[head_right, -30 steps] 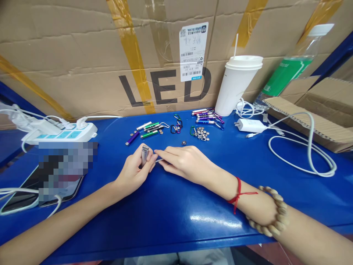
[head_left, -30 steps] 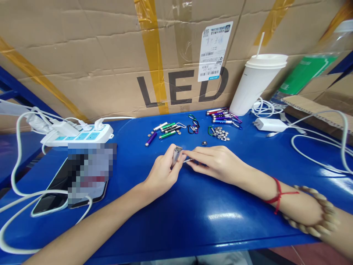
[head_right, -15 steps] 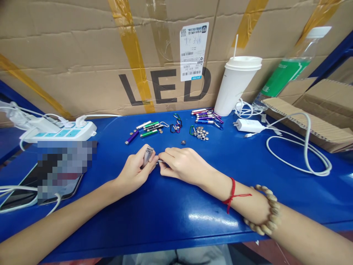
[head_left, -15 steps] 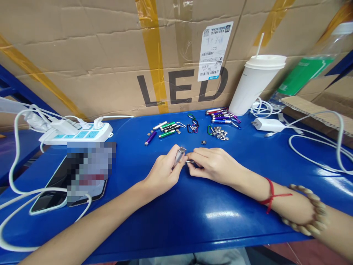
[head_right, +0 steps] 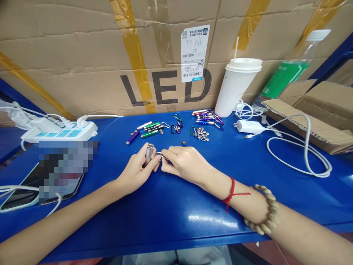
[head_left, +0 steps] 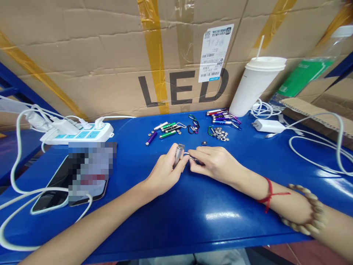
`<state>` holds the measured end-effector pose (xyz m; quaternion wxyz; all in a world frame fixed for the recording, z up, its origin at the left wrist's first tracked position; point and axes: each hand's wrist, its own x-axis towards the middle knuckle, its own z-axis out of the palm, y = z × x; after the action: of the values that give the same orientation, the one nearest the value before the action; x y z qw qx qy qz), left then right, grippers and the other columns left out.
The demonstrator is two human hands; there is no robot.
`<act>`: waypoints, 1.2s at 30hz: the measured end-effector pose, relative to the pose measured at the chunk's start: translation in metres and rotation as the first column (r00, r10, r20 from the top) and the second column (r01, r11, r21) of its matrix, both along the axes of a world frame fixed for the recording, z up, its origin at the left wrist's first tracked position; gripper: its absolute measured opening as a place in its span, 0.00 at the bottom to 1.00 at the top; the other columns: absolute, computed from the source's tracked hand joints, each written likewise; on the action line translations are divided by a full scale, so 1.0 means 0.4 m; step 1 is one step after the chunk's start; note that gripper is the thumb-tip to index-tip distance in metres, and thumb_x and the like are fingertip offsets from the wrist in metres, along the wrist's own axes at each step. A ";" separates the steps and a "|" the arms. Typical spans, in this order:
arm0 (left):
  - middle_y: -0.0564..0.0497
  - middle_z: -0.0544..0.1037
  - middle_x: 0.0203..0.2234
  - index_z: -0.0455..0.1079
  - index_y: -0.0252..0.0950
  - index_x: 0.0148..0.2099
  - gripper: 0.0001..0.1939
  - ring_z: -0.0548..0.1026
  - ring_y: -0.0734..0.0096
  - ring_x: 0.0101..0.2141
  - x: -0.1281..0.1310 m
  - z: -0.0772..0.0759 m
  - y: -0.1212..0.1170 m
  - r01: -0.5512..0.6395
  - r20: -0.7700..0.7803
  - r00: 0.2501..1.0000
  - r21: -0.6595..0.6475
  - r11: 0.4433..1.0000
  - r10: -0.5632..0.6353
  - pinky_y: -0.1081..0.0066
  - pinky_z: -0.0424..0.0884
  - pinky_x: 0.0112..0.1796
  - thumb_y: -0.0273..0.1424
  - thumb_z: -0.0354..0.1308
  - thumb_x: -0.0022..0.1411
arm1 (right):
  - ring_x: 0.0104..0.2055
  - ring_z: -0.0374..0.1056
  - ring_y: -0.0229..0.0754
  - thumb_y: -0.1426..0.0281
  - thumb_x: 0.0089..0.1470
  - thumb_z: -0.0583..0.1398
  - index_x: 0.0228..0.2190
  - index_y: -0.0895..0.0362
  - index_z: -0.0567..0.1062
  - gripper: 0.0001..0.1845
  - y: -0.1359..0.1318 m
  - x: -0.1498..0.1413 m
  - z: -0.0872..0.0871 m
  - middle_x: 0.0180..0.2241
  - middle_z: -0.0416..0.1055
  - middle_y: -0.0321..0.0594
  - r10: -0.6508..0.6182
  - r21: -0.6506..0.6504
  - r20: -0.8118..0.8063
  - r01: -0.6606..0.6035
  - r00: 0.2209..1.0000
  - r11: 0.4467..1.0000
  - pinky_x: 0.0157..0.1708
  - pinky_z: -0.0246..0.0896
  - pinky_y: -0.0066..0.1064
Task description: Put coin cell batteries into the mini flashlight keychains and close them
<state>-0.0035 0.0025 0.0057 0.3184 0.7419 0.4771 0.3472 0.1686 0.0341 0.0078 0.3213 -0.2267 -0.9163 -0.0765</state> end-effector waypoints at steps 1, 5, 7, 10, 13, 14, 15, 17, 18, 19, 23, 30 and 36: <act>0.59 0.62 0.20 0.50 0.37 0.30 0.12 0.60 0.78 0.21 0.000 0.002 -0.001 -0.016 -0.002 1.000 -0.009 1.000 0.016 0.77 0.57 0.25 0.36 0.46 0.64 | 0.19 0.57 0.34 0.73 0.58 0.51 0.24 0.63 0.73 0.15 0.002 0.002 -0.001 0.17 0.60 0.35 0.006 -0.019 -0.012 -0.006 1.000 1.000 0.22 0.53 0.25; 0.59 0.61 0.19 0.51 0.37 0.31 0.13 0.58 0.78 0.21 -0.003 0.006 -0.003 -0.022 -0.004 1.000 -0.042 0.999 0.022 0.75 0.56 0.25 0.39 0.42 0.66 | 0.20 0.58 0.33 0.72 0.60 0.50 0.26 0.63 0.74 0.17 0.005 0.008 0.002 0.18 0.61 0.35 0.026 -0.086 -0.051 -0.031 0.998 0.996 0.23 0.55 0.24; 0.59 0.60 0.19 0.52 0.37 0.31 0.14 0.57 0.78 0.21 -0.005 0.006 -0.004 -0.016 0.019 1.000 -0.040 0.999 0.017 0.75 0.56 0.25 0.39 0.43 0.65 | 0.22 0.61 0.34 0.70 0.61 0.49 0.34 0.63 0.75 0.16 0.003 0.008 0.007 0.21 0.64 0.36 0.002 -0.087 -0.018 -0.003 1.000 0.996 0.24 0.57 0.24; 0.59 0.60 0.19 0.52 0.37 0.31 0.13 0.58 0.78 0.21 -0.003 0.004 -0.004 -0.040 0.101 0.994 -0.020 0.999 0.042 0.75 0.56 0.24 0.39 0.45 0.64 | 0.29 0.66 0.36 0.68 0.62 0.48 0.45 0.62 0.72 0.18 0.001 0.008 0.011 0.30 0.69 0.41 -0.069 -0.056 0.055 0.072 0.996 0.996 0.26 0.60 0.25; 0.59 0.59 0.19 0.50 0.37 0.31 0.13 0.59 0.79 0.20 0.002 0.004 -0.004 -0.082 0.170 0.982 -0.015 0.996 0.084 0.75 0.57 0.24 0.37 0.48 0.63 | 0.36 0.68 0.39 0.68 0.63 0.47 0.49 0.64 0.69 0.19 0.002 0.011 0.009 0.38 0.71 0.44 -0.096 -0.005 0.098 0.097 0.990 0.995 0.29 0.63 0.27; 0.59 0.59 0.19 0.50 0.37 0.31 0.12 0.59 0.79 0.20 0.003 0.003 -0.004 -0.089 0.183 0.979 -0.020 0.996 0.091 0.75 0.57 0.24 0.36 0.48 0.63 | 0.36 0.68 0.39 0.69 0.63 0.46 0.49 0.65 0.69 0.19 0.003 0.012 0.007 0.37 0.71 0.44 -0.094 0.014 0.109 0.093 0.990 0.996 0.29 0.63 0.27; 0.59 0.59 0.20 0.50 0.38 0.31 0.12 0.60 0.79 0.20 0.003 0.003 -0.005 -0.092 0.194 0.976 -0.025 0.995 0.095 0.75 0.58 0.23 0.36 0.48 0.63 | 0.34 0.68 0.39 0.70 0.63 0.46 0.49 0.65 0.69 0.20 0.003 0.013 0.006 0.34 0.71 0.43 -0.089 0.028 0.119 0.087 0.989 0.996 0.28 0.62 0.27; 0.59 0.60 0.20 0.50 0.38 0.31 0.11 0.61 0.79 0.19 0.004 0.002 -0.005 -0.090 0.204 0.974 -0.033 0.995 0.095 0.75 0.58 0.23 0.35 0.48 0.63 | 0.32 0.67 0.38 0.70 0.64 0.45 0.49 0.65 0.69 0.20 0.002 0.014 0.004 0.30 0.70 0.41 -0.083 0.037 0.135 0.079 0.987 0.996 0.25 0.61 0.27; 0.59 0.61 0.20 0.50 0.38 0.32 0.11 0.61 0.79 0.19 0.004 0.002 -0.005 -0.089 0.202 0.975 -0.034 0.995 0.094 0.75 0.59 0.23 0.34 0.48 0.63 | 0.32 0.66 0.38 0.69 0.64 0.46 0.49 0.65 0.69 0.20 0.002 0.014 0.003 0.29 0.70 0.41 -0.080 0.035 0.140 0.076 0.987 0.996 0.24 0.61 0.27; 0.59 0.62 0.20 0.50 0.38 0.32 0.10 0.62 0.79 0.19 0.003 0.001 -0.005 -0.090 0.198 0.976 -0.032 0.995 0.094 0.75 0.59 0.23 0.34 0.48 0.63 | 0.32 0.66 0.38 0.69 0.64 0.46 0.49 0.65 0.69 0.20 0.001 0.014 0.003 0.29 0.70 0.41 -0.077 0.033 0.142 0.074 0.987 0.997 0.24 0.61 0.27; 0.59 0.63 0.21 0.50 0.38 0.33 0.08 0.63 0.79 0.19 0.001 -0.005 -0.002 -0.101 0.175 0.979 -0.013 0.995 0.102 0.76 0.60 0.23 0.31 0.47 0.63 | 0.32 0.67 0.39 0.69 0.63 0.46 0.49 0.67 0.68 0.20 0.002 0.011 0.005 0.32 0.70 0.44 -0.104 0.070 0.137 0.095 0.985 0.993 0.24 0.61 0.27; 0.58 0.62 0.19 0.51 0.38 0.32 0.08 0.62 0.79 0.19 -0.001 -0.003 -0.001 -0.083 0.066 0.994 0.014 0.996 0.082 0.75 0.58 0.22 0.31 0.46 0.64 | 0.36 0.68 0.40 0.66 0.63 0.48 0.49 0.66 0.68 0.21 0.001 0.013 0.001 0.35 0.72 0.46 -0.059 -0.073 0.118 0.068 0.991 0.995 0.33 0.66 0.30; 0.59 0.60 0.19 0.50 0.37 0.31 0.09 0.60 0.79 0.19 -0.002 0.006 -0.004 -0.029 0.087 0.996 -0.002 1.000 0.029 0.75 0.58 0.24 0.31 0.45 0.64 | 0.32 0.67 0.39 0.68 0.61 0.50 0.49 0.67 0.68 0.19 0.004 0.012 0.006 0.33 0.71 0.45 0.036 -0.237 0.129 -0.004 0.991 0.972 0.33 0.65 0.31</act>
<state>-0.0045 0.0008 0.0080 0.3342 0.7189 0.4736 0.3836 0.1735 0.0358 0.0103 0.2312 -0.2484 -0.9404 0.0212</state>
